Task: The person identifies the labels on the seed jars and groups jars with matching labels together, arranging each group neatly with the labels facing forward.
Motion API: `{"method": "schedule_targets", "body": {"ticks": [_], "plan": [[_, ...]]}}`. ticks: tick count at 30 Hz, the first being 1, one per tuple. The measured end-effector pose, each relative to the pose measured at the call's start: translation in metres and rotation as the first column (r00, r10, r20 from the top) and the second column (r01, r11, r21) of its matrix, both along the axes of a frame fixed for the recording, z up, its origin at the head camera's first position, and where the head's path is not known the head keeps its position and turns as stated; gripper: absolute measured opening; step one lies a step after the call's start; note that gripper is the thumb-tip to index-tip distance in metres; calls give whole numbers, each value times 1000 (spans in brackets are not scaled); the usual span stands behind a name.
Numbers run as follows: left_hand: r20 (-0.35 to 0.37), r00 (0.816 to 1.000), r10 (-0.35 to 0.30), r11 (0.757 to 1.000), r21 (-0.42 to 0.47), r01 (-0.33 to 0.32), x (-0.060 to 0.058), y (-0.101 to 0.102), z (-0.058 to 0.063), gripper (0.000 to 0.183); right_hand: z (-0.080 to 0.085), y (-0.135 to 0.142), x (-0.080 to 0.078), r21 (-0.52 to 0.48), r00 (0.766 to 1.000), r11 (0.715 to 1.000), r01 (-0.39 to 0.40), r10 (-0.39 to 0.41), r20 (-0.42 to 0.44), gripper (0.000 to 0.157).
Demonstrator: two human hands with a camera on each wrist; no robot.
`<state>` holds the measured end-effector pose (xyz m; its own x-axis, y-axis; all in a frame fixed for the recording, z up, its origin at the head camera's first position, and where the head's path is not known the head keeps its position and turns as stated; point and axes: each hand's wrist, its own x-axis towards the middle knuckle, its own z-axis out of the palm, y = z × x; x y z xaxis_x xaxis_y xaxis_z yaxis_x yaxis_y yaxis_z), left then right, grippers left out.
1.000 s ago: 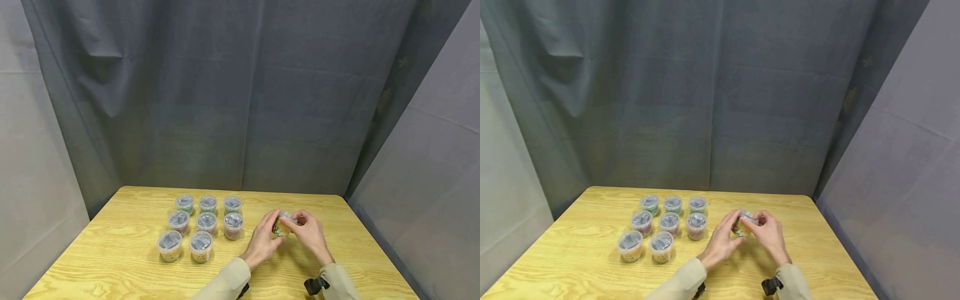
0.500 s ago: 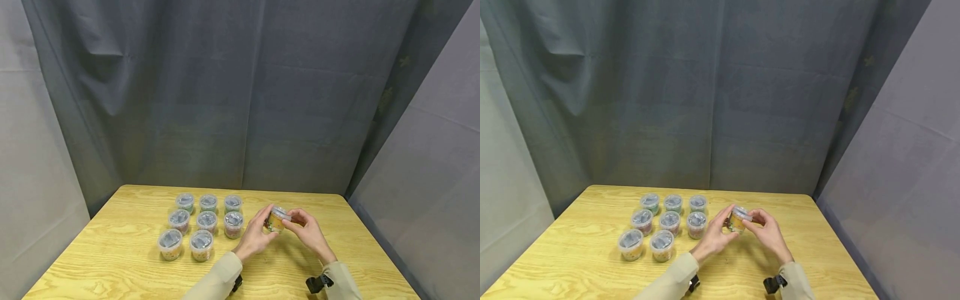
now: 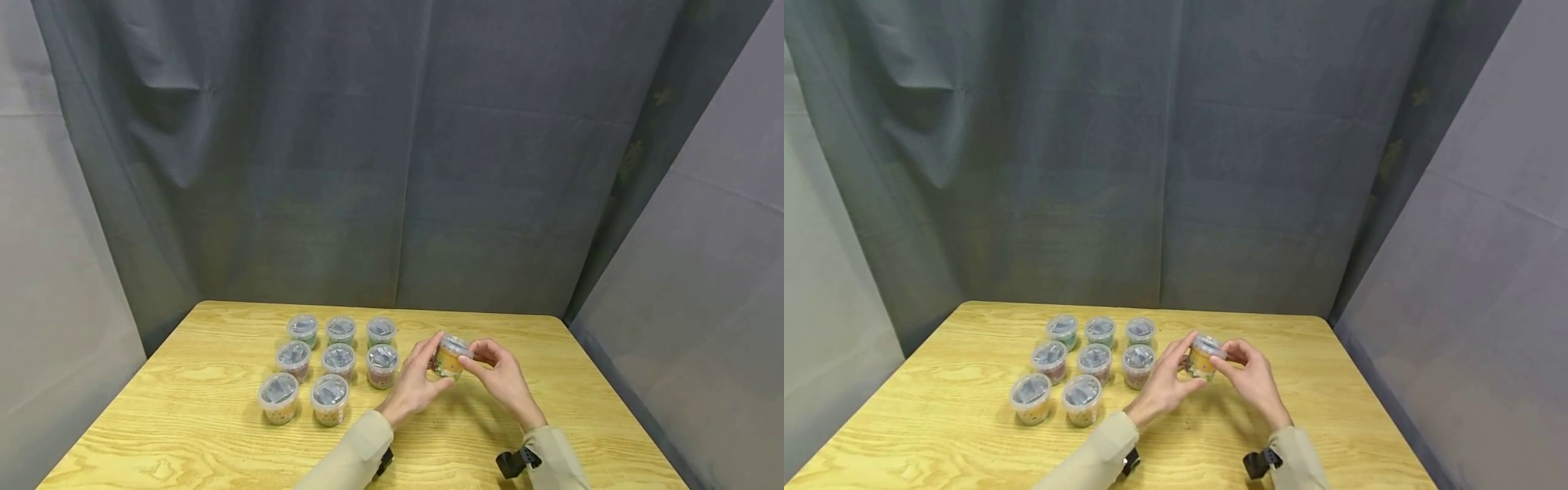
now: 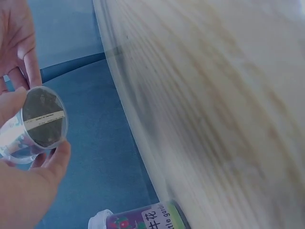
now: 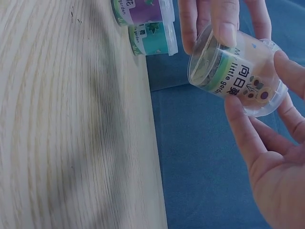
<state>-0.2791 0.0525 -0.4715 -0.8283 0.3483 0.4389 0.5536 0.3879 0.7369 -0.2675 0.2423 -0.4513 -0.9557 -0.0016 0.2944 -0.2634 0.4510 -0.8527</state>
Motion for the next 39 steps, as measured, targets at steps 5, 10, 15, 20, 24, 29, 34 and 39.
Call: {"method": "schedule_targets", "body": {"ticks": [5, 10, 15, 20, 24, 29, 34, 39], "plan": [[8, 999, 33, 999, -16, -33, 2, 0, 0, 87, -2, -2, -1, -1, 1000, 1000, 6, -6, -12, 31], [4, 999, 54, 998, -14, -54, 1, -1, -1, 89, -4, -4, -1, -5, 1000, 1000, 10, -10, 0, 31], [30, 999, 33, 999, 17, -33, -2, -5, -2, 89, -5, -5, -2, -1, 1000, 1000, 6, -6, -6, 31], [70, 996, -54, 993, 108, 46, -5, -10, -3, 89, -3, -4, 0, -19, 999, 999, -46, 46, -22, 30], [95, 990, -103, 985, 148, 88, -6, -12, -4, 89, -2, -3, 1, -46, 996, 995, -90, 89, -23, 29], [131, 985, -111, 984, 150, 91, -5, -14, -3, 89, -2, -3, 2, -53, 995, 994, -95, 94, -19, 29], [100, 995, -22, 998, 52, 17, -2, -13, -3, 88, -1, -7, 2, -23, 998, 998, -53, 52, -26, 27], [24, 996, 90, 996, -19, -89, 0, -12, -3, 87, 1, -13, 2, 13, 999, 1000, -5, 5, -34, 29]]}}
